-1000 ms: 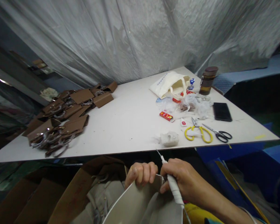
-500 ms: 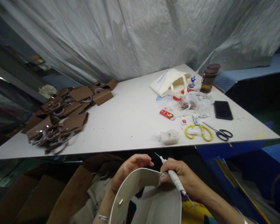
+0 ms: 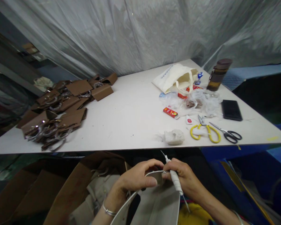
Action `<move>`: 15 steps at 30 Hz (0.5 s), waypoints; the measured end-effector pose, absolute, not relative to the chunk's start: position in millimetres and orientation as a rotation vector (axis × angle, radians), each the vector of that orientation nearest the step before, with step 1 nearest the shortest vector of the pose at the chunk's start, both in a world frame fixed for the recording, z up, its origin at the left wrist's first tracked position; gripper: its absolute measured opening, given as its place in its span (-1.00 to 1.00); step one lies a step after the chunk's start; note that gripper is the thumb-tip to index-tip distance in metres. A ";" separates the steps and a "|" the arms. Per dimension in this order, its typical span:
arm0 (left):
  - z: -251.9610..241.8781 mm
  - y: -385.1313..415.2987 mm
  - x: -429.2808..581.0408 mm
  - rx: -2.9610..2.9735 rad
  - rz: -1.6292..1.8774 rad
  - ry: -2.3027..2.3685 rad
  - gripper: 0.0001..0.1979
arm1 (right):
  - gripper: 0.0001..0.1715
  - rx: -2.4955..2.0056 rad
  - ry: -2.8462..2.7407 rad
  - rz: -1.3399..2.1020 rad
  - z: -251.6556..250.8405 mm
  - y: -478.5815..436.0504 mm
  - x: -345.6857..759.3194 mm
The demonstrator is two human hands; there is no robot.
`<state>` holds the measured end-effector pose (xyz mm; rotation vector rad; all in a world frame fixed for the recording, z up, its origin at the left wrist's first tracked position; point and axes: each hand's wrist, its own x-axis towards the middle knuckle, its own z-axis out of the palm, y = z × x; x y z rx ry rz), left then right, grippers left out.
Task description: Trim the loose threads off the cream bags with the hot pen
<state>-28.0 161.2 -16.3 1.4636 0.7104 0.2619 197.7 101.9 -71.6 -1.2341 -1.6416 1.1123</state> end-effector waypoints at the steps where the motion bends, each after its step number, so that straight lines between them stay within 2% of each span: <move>1: -18.6 162.9 -23.9 1.461 0.277 0.727 -0.38 | -0.81 -1.244 -1.634 1.097 -72.8 103.6 198.0; 4: -28.5 164.1 -9.4 1.379 0.347 0.846 -0.51 | -0.76 -1.281 -1.619 1.016 -78.9 108.1 198.8; 8: -39.0 158.7 12.4 1.372 0.377 1.083 -0.57 | -0.76 -1.345 -1.617 0.949 -86.9 111.5 198.9; 10: -40.9 156.7 21.4 1.379 0.438 1.202 -0.67 | -0.73 -1.352 -1.634 0.941 -87.0 112.0 200.3; 15: -47.5 157.2 26.3 1.346 0.560 1.285 -0.82 | -0.71 -1.304 -1.614 0.772 -83.6 115.1 218.4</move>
